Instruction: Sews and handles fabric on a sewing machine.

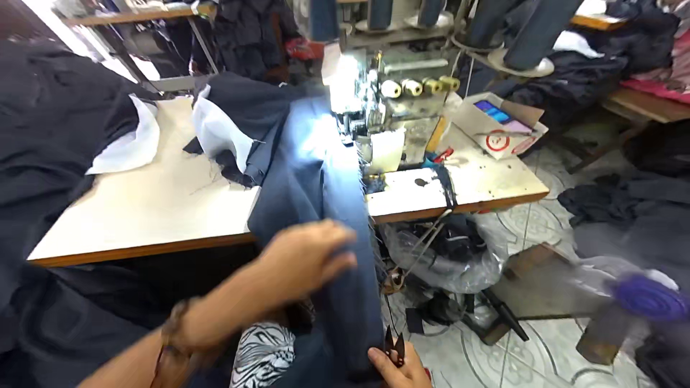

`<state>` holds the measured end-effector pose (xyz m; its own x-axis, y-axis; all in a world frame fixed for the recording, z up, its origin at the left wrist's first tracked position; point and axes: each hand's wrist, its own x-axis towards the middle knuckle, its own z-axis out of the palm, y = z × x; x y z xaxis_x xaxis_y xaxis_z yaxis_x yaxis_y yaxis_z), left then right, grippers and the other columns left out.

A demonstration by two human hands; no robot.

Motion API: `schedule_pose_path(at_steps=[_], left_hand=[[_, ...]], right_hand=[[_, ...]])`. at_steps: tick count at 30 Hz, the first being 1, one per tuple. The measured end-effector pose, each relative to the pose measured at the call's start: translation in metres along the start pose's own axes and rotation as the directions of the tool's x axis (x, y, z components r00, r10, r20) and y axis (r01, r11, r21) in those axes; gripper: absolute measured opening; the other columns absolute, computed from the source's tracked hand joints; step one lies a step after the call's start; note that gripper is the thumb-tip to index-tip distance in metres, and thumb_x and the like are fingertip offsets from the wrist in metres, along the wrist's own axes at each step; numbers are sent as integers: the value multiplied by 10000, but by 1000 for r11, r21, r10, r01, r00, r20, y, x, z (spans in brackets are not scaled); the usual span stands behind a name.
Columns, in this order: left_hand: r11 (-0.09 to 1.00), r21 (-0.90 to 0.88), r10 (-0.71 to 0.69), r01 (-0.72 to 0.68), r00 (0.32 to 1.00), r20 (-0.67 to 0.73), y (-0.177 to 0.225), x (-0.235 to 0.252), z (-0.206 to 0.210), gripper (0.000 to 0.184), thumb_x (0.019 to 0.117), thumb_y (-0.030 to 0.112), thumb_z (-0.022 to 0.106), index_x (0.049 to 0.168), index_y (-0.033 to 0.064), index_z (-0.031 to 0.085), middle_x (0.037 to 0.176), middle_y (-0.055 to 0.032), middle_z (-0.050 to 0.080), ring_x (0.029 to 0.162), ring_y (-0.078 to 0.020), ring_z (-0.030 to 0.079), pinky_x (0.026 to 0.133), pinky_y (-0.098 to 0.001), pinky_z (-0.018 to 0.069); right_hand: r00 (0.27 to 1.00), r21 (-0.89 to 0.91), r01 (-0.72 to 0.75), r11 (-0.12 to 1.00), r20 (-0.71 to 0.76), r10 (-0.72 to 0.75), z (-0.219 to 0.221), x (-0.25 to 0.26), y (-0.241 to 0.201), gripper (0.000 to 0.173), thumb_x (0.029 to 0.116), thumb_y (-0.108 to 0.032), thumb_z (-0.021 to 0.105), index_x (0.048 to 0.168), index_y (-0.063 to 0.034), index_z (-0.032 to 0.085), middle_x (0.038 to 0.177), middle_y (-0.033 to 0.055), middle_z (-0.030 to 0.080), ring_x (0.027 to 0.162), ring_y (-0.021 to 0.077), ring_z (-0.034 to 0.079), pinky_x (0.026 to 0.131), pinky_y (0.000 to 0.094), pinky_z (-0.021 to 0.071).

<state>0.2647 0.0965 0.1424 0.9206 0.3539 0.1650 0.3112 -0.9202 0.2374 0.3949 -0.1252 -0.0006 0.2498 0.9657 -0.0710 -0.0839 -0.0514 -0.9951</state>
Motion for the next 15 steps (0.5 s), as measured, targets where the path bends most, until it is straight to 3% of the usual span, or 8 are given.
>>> schedule_pose_path(at_steps=[1, 2, 4, 5, 7, 9, 11, 15], left_hand=[[987, 146, -64, 72, 996, -64, -24, 26, -13, 433, 1055, 396, 487, 1338, 123, 668, 1325, -116, 674, 1190, -320, 660, 955, -569, 528], [959, 235, -141, 159, 986, -91, -47, 48, -26, 495, 1066, 447, 436, 1401, 138, 627, 1376, -129, 642, 1228, -366, 620, 970, -619, 472], [904, 275, -346, 328, 938, 20, -85, 84, -47, 641, 1051, 602, 382, 1525, 189, 506, 1435, -163, 592, 1286, -434, 564, 1021, -718, 380], [890, 301, -374, 343, 926, 51, -109, 97, -46, 759, 999, 717, 353, 1547, 207, 476, 1464, -174, 565, 1275, -439, 580, 977, -733, 414], [877, 359, -340, 319, 940, -4, -155, 117, -29, 1041, 803, 948, 299, 1522, 227, 514, 1460, -190, 572, 1218, -438, 622, 877, -729, 470], [848, 382, -432, 367, 896, 99, -173, 135, -29, 1242, 654, 1040, 340, 1593, 229, 392, 1588, -178, 433, 1360, -424, 518, 966, -723, 428], [817, 394, -520, 421, 834, 186, -174, 151, -39, 1338, 611, 1034, 446, 1642, 201, 263, 1657, -181, 308, 1433, -427, 435, 1017, -726, 405], [758, 362, -645, 543, 705, 295, -165, 180, -73, 1176, 782, 794, 667, 1663, 216, 145, 1713, -144, 151, 1491, -403, 358, 1111, -660, 369]], right_hand=[[1000, 1, 12, 1000, -10, -12, -1, 9, -1, 154, 959, -33, 571, 820, -51, 634, 622, -92, 592, 518, -38, 547, 520, 179, 498], [1000, 1, 10, 1000, -24, -10, -1, 18, -2, 150, 958, -27, 566, 829, -49, 640, 624, -94, 593, 517, -40, 544, 517, 177, 494], [998, -5, -15, 1000, -61, 14, -3, 37, -6, 134, 959, -26, 565, 858, -48, 649, 639, -96, 598, 525, -42, 548, 522, 177, 495], [996, -8, -23, 1000, -82, 22, -4, 47, -7, 132, 960, -29, 566, 857, -48, 645, 636, -94, 597, 522, -39, 553, 519, 179, 501], [993, 1, -17, 1000, -113, 17, -7, 67, -7, 135, 959, -29, 561, 851, -56, 637, 620, -95, 593, 503, -34, 548, 503, 180, 500], [991, 19, -15, 1000, -130, 18, -10, 86, -7, 126, 967, -41, 557, 865, -59, 628, 618, -85, 597, 497, -18, 556, 497, 193, 507], [991, 20, -7, 1000, -136, 9, -13, 107, -10, 122, 971, -58, 561, 869, -64, 629, 610, -82, 591, 486, -11, 556, 484, 195, 509], [989, 9, 38, 999, -146, -36, -14, 151, -19, 165, 969, -107, 553, 810, -120, 594, 577, -108, 546, 442, -16, 531, 434, 185, 496]])
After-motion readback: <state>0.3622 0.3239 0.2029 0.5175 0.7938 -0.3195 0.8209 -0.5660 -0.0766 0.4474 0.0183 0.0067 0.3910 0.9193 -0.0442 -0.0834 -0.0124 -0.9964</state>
